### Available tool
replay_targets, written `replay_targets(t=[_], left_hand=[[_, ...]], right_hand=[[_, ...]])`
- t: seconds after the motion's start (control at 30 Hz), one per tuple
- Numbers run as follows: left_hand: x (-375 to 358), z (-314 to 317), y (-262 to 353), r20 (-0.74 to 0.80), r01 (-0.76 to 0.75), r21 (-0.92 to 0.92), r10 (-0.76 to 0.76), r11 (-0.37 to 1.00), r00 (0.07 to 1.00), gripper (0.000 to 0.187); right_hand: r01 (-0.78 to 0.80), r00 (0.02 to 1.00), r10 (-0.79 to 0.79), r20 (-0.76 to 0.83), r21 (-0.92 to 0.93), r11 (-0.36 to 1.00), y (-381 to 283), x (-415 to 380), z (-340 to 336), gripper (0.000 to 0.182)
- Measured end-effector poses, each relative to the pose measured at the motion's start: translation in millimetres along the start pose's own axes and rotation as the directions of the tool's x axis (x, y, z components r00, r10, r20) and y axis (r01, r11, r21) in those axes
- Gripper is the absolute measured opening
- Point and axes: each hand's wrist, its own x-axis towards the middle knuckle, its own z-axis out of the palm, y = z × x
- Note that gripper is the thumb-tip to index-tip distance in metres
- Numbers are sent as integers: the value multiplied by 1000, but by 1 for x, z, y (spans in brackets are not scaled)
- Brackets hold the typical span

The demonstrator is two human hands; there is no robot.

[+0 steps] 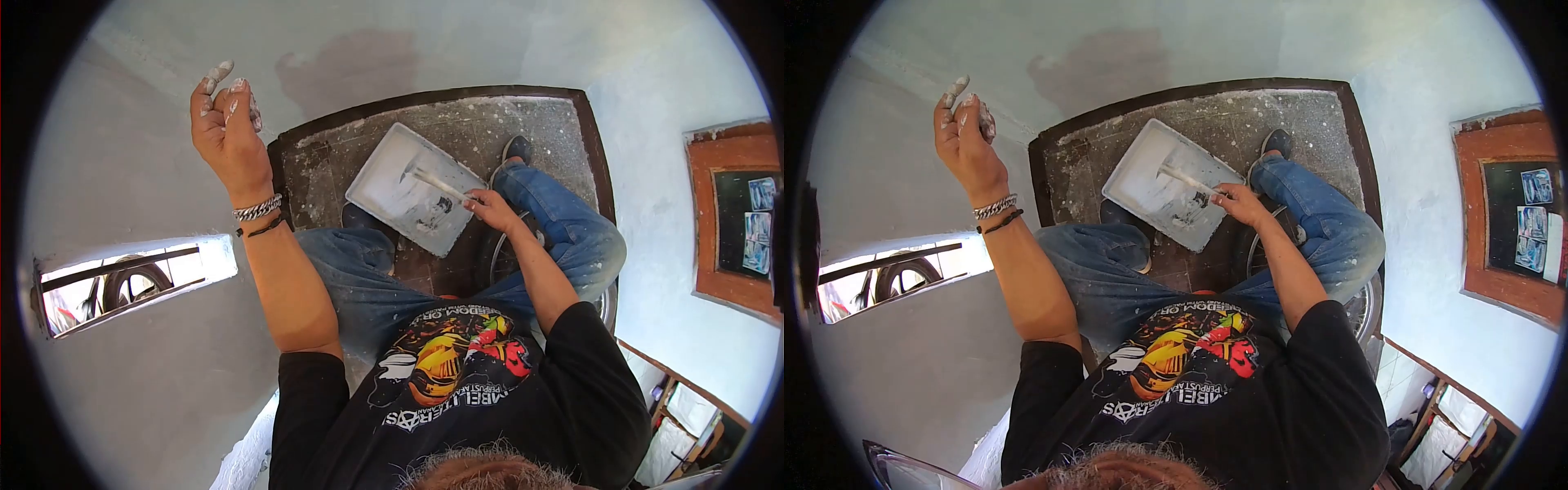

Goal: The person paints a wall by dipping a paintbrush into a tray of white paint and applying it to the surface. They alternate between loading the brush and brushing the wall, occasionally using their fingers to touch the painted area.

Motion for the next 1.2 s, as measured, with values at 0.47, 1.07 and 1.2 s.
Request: replay_targets(t=[0.47, 1.07, 1.2], left_hand=[[-4, 11, 6, 14, 68, 89, -70, 994, 997, 31], [-4, 52, -27, 124, 116, 389, -177, 914, 976, 36], [-7, 68, -27, 162, 78, 377, -148, 923, 976, 37]], right_hand=[[16, 981, 129, -146, 719, 695, -22, 0, -33, 30], [-52, 579, 288, -763, 317, 947, 38, 141, -258, 28], [-143, 529, 372, -763, 352, 925, 100, 154, -259, 33]])
